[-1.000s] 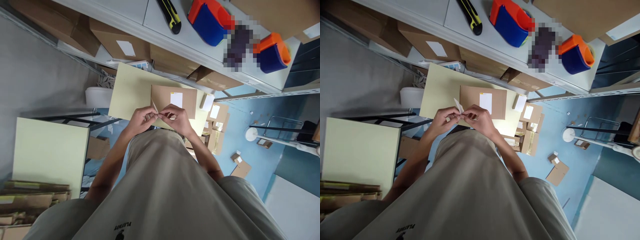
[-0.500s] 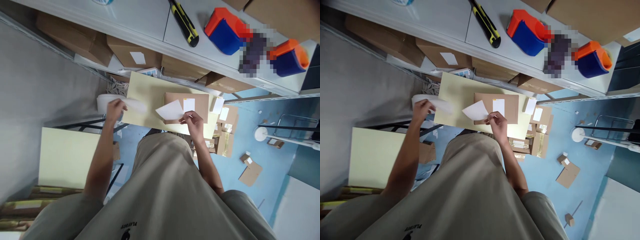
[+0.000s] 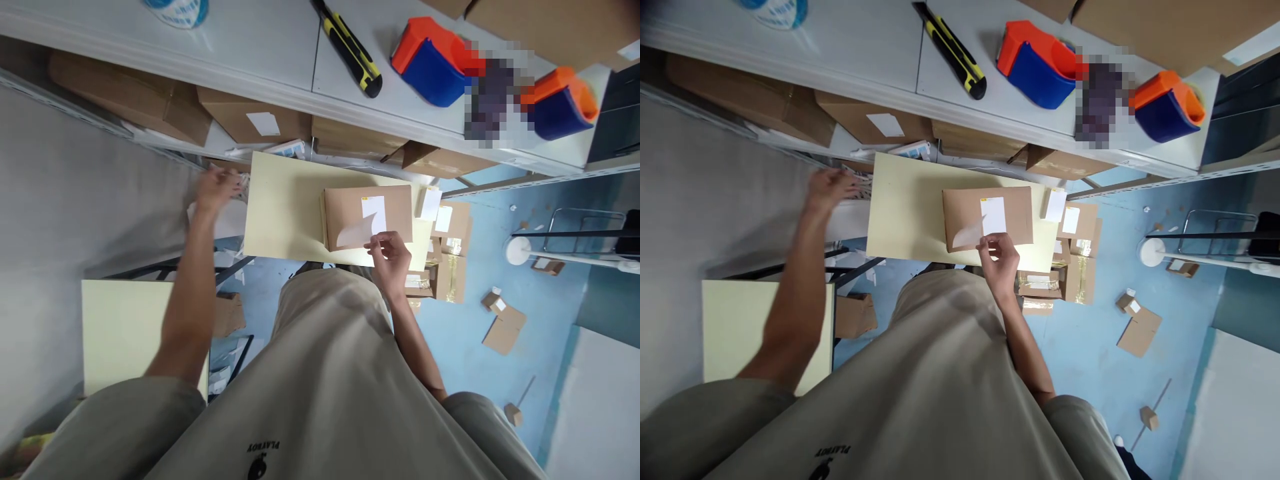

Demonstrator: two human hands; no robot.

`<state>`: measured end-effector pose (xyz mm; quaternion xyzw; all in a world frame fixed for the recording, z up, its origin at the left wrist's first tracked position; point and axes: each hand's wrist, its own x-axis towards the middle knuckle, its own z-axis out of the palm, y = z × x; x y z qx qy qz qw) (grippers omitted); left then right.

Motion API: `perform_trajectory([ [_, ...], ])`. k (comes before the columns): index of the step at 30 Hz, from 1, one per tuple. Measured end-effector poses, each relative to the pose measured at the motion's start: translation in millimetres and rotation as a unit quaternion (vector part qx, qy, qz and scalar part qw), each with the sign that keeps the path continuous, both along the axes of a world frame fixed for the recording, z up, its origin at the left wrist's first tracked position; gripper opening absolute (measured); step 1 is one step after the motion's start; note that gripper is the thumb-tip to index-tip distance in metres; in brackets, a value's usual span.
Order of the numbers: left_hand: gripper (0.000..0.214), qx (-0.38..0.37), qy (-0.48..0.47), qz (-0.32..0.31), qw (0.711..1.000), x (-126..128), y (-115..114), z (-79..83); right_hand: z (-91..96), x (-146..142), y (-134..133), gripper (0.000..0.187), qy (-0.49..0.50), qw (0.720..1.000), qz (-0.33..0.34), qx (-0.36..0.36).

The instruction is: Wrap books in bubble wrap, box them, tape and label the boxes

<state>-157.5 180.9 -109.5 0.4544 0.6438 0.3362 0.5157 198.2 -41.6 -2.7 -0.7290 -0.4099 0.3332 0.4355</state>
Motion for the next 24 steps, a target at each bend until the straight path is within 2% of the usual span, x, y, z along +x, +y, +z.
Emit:
perform_trajectory([
  [2, 0.039, -0.037, -0.066, -0.051, 0.996, 65.2, -46.1, 15.3, -1.7, 2.8, 1.6, 0.02, -0.076, 0.996, 0.027, 0.039],
  [4, 0.05, -0.108, -0.19, -0.118, 0.969, 122.1, -90.3, 34.1, -4.9, 5.8, 1.8, 0.015, -0.148, 0.983, 0.077, 0.077],
  [6, 0.058, -0.149, -0.274, -0.129, 0.941, 165.8, -122.8, 50.9, -11.2, 9.1, -0.2, 0.014, -0.226, 0.96, 0.138, 0.092],
  [9, 0.06, -0.159, -0.34, -0.075, 0.924, 207.4, -145.6, 62.1, -25.2, 16.4, -5.8, 0.016, -0.327, 0.914, 0.226, 0.078],
  [12, 0.058, -0.147, -0.339, -0.011, 0.929, 230.1, -151.4, 56.5, -37.1, 29.8, -12.4, 0.02, -0.354, 0.888, 0.289, 0.054],
  [14, 0.057, -0.137, -0.317, 0.024, 0.938, 240.6, -154.3, 48.7, -40.4, 43.1, -16.4, 0.022, -0.322, 0.89, 0.32, 0.038],
  [16, 0.055, -0.129, -0.291, 0.049, 0.947, 249.9, -158.9, 41.2, -40.8, 59.3, -18.6, 0.024, -0.245, 0.916, 0.319, 0.019],
  [18, 0.054, -0.121, -0.269, 0.065, 0.953, 259.5, -164.6, 35.3, -41.8, 76.5, -16.9, 0.029, -0.126, 0.957, 0.259, -0.012],
  [20, 0.053, -0.114, -0.253, 0.07, 0.958, 269.5, -170.6, 31.7, -46.7, 92.2, -10.3, 0.038, 0.012, 0.985, 0.163, -0.06],
  [22, 0.052, -0.107, -0.237, 0.063, 0.964, 279.9, -176.2, 30.2, -55.9, 103.9, -0.6, 0.048, 0.133, 0.981, 0.095, -0.107],
  [24, 0.05, -0.103, -0.22, 0.046, 0.969, 290.0, -181.1, 29.9, -66.8, 111.4, 8.2, 0.056, 0.202, 0.968, 0.068, -0.132],
])
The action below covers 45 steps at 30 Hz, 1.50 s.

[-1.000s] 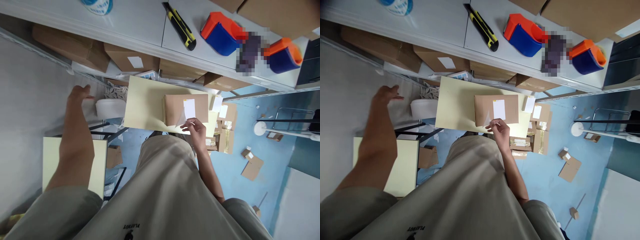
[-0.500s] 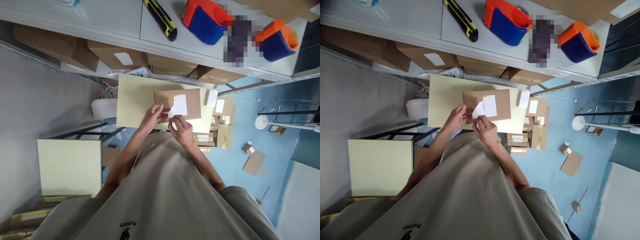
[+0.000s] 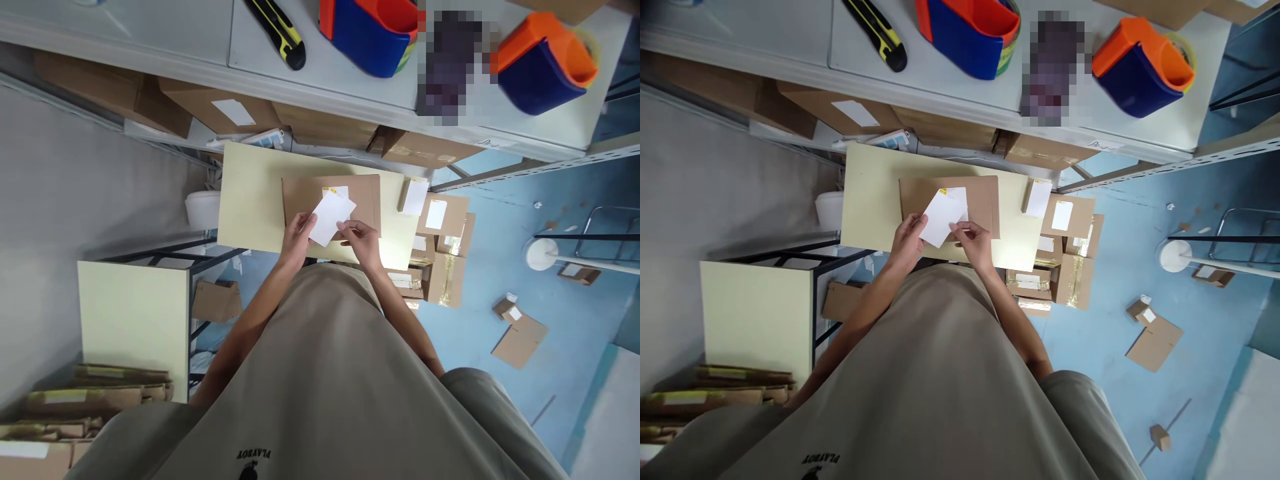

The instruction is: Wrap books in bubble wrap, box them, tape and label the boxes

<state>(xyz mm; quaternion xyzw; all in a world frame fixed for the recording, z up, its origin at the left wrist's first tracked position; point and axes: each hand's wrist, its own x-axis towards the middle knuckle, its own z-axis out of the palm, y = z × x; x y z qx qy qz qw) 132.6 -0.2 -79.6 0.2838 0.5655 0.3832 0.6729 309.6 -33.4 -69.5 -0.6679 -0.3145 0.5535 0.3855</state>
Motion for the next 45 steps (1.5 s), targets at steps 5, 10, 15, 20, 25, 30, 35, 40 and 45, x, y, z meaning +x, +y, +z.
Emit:
perform_trajectory([
  [5, 0.044, 0.021, 0.099, -0.029, 0.994, 18.9, -8.1, -8.8, -13.0, 14.5, 4.2, 0.055, -0.049, 0.997, 0.01, 0.054],
  [10, 0.04, 0.073, 0.225, -0.044, 0.971, 24.7, -4.4, -32.6, -11.7, 39.1, 10.4, 0.045, -0.188, 0.971, 0.112, 0.099],
  [15, 0.027, 0.077, 0.344, -0.082, 0.932, 30.1, 14.5, -41.5, -31.6, 52.4, 47.8, 0.036, -0.283, 0.935, 0.201, 0.07],
  [20, 0.023, 0.082, 0.419, -0.108, 0.898, 39.5, 27.1, -43.4, -49.3, 49.9, 75.8, 0.03, -0.333, 0.91, 0.242, 0.05],
  [25, 0.022, 0.081, 0.45, -0.107, 0.883, 40.6, 30.1, -47.4, -50.1, 45.2, 77.8, 0.03, -0.366, 0.89, 0.271, 0.027],
  [30, 0.021, 0.063, 0.463, -0.115, 0.877, 40.5, 33.6, -45.2, -47.9, 40.0, 79.2, 0.029, -0.385, 0.88, 0.277, 0.007],
  [35, 0.018, 0.06, 0.462, -0.112, 0.878, 43.3, 35.0, -44.7, -42.7, 32.9, 80.8, 0.029, -0.408, 0.872, 0.271, -0.007],
  [40, 0.019, 0.063, 0.489, -0.126, 0.861, 45.3, 34.1, -48.6, -39.5, 30.8, 81.8, 0.03, -0.417, 0.869, 0.263, -0.041],
  [45, 0.038, 0.16, 0.517, -0.148, 0.828, 43.8, 29.7, -39.4, -38.6, 28.7, 71.0, 0.046, -0.435, 0.853, 0.288, 0.026],
])
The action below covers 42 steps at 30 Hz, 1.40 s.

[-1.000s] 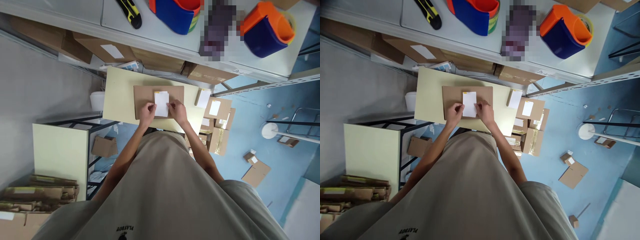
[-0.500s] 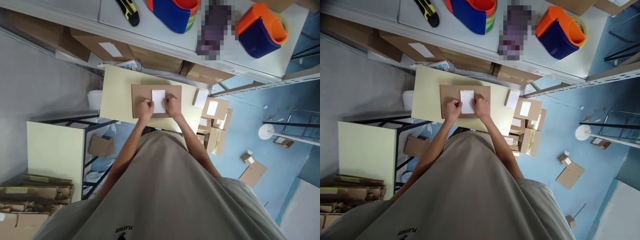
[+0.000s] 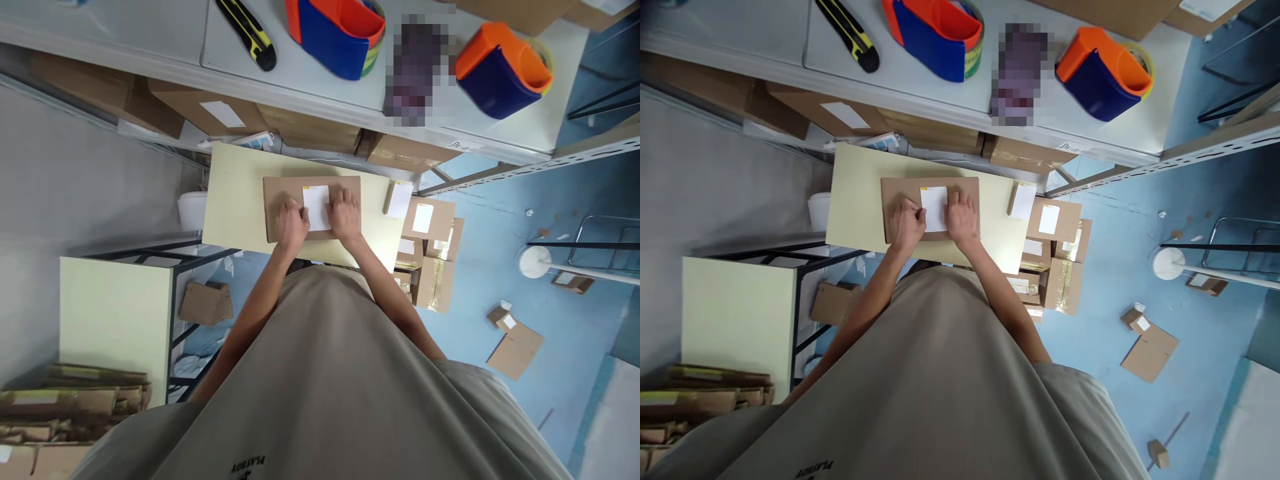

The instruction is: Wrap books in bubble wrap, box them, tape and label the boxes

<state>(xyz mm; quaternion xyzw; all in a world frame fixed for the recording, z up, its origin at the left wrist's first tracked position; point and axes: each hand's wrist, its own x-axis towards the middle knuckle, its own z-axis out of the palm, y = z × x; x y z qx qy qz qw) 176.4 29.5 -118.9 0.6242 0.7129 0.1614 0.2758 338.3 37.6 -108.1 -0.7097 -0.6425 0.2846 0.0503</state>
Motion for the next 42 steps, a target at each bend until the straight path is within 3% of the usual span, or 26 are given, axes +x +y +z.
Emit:
perform_trajectory([
  [4, 0.063, 0.033, 0.014, -0.228, 0.973, -6.0, -2.2, 8.6, -6.4, -2.8, -18.4, 0.064, 0.028, 0.984, 0.171, 0.051],
  [6, 0.07, 0.025, 0.024, -0.29, 0.956, -11.9, -2.9, 8.0, -11.5, -0.9, -23.0, 0.066, 0.033, 0.977, 0.202, 0.052],
  [16, 0.075, 0.018, 0.077, -0.326, 0.942, -39.7, -10.7, -0.8, -19.7, 4.6, -4.2, 0.071, 0.011, 0.983, 0.163, 0.086],
  [25, 0.081, 0.005, 0.111, -0.333, 0.937, -36.8, -10.8, 7.1, -20.7, 36.2, -74.8, 0.061, 0.014, 0.96, 0.259, 0.101],
  [28, 0.077, -0.007, 0.135, -0.354, 0.926, -37.7, -5.1, 15.2, -17.2, 50.2, -84.8, 0.061, 0.023, 0.945, 0.308, 0.11],
  [31, 0.064, -0.029, 0.151, -0.37, 0.916, -33.2, 13.5, 29.1, 5.7, 77.3, -67.6, 0.057, 0.014, 0.947, 0.289, 0.141],
  [34, 0.05, -0.035, 0.131, -0.372, 0.918, -14.5, 40.1, 56.3, 59.7, 126.2, -23.6, 0.054, -0.015, 0.963, 0.142, 0.228],
  [37, 0.053, 0.05, 0.063, -0.362, 0.929, 16.4, 62.5, 98.0, 127.8, 183.0, 30.5, 0.059, -0.062, 0.95, -0.019, 0.304],
  [39, 0.06, 0.122, 0.011, -0.358, 0.926, 38.2, 71.2, 127.5, 161.6, 213.1, 63.2, 0.06, -0.108, 0.937, -0.089, 0.319],
  [42, 0.062, 0.19, -0.053, -0.357, 0.913, 63.6, 75.4, 160.6, 177.6, 238.4, 99.1, 0.056, -0.15, 0.933, -0.124, 0.303],
])
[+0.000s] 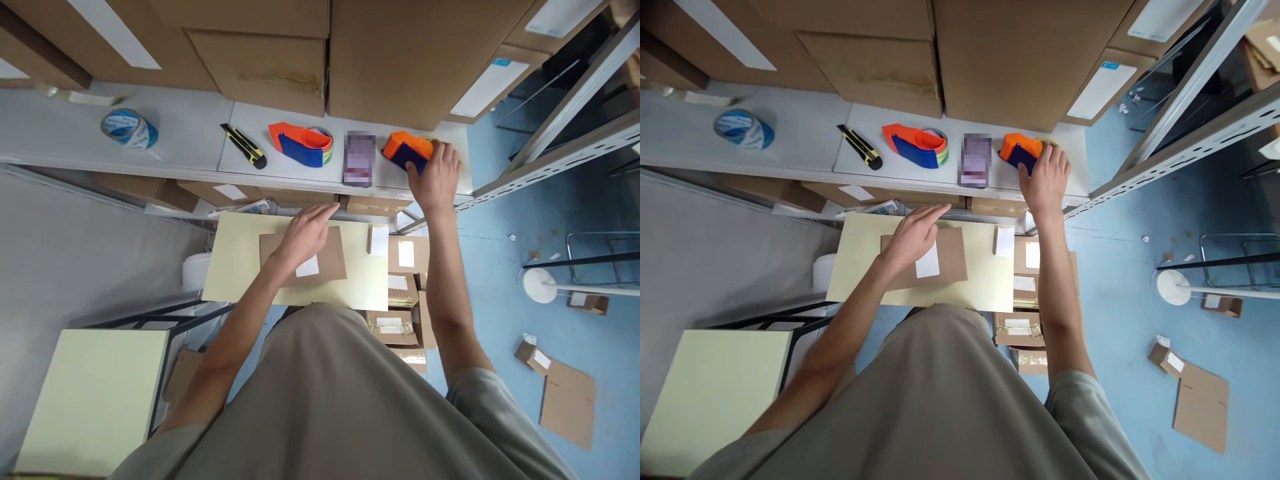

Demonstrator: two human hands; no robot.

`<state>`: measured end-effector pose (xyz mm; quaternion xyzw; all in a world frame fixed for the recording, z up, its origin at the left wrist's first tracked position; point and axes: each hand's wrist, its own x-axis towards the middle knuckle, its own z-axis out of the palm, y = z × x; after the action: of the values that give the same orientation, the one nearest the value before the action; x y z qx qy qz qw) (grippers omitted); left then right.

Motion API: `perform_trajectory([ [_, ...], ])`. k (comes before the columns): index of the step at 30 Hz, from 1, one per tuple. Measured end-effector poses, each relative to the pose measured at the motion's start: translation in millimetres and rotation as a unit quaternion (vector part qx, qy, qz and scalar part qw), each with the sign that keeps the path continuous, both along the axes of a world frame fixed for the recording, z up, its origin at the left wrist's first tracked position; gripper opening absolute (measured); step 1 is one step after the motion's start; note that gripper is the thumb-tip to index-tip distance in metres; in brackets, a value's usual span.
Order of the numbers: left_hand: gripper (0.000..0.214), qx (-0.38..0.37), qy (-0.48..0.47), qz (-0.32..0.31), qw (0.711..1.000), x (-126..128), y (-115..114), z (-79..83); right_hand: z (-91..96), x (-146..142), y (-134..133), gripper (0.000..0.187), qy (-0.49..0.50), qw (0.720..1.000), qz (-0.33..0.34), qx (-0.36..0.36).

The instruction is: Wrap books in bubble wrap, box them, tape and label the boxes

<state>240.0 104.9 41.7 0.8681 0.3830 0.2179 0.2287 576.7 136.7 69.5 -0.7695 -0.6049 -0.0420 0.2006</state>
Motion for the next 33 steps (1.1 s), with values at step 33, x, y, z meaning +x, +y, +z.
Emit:
perform_trajectory([
  [33, 0.028, -0.014, -0.229, 0.281, 0.932, -144.3, 17.4, 1.2, 32.5, -371.2, 105.1, 0.036, 0.02, 0.923, 0.382, -0.052],
])
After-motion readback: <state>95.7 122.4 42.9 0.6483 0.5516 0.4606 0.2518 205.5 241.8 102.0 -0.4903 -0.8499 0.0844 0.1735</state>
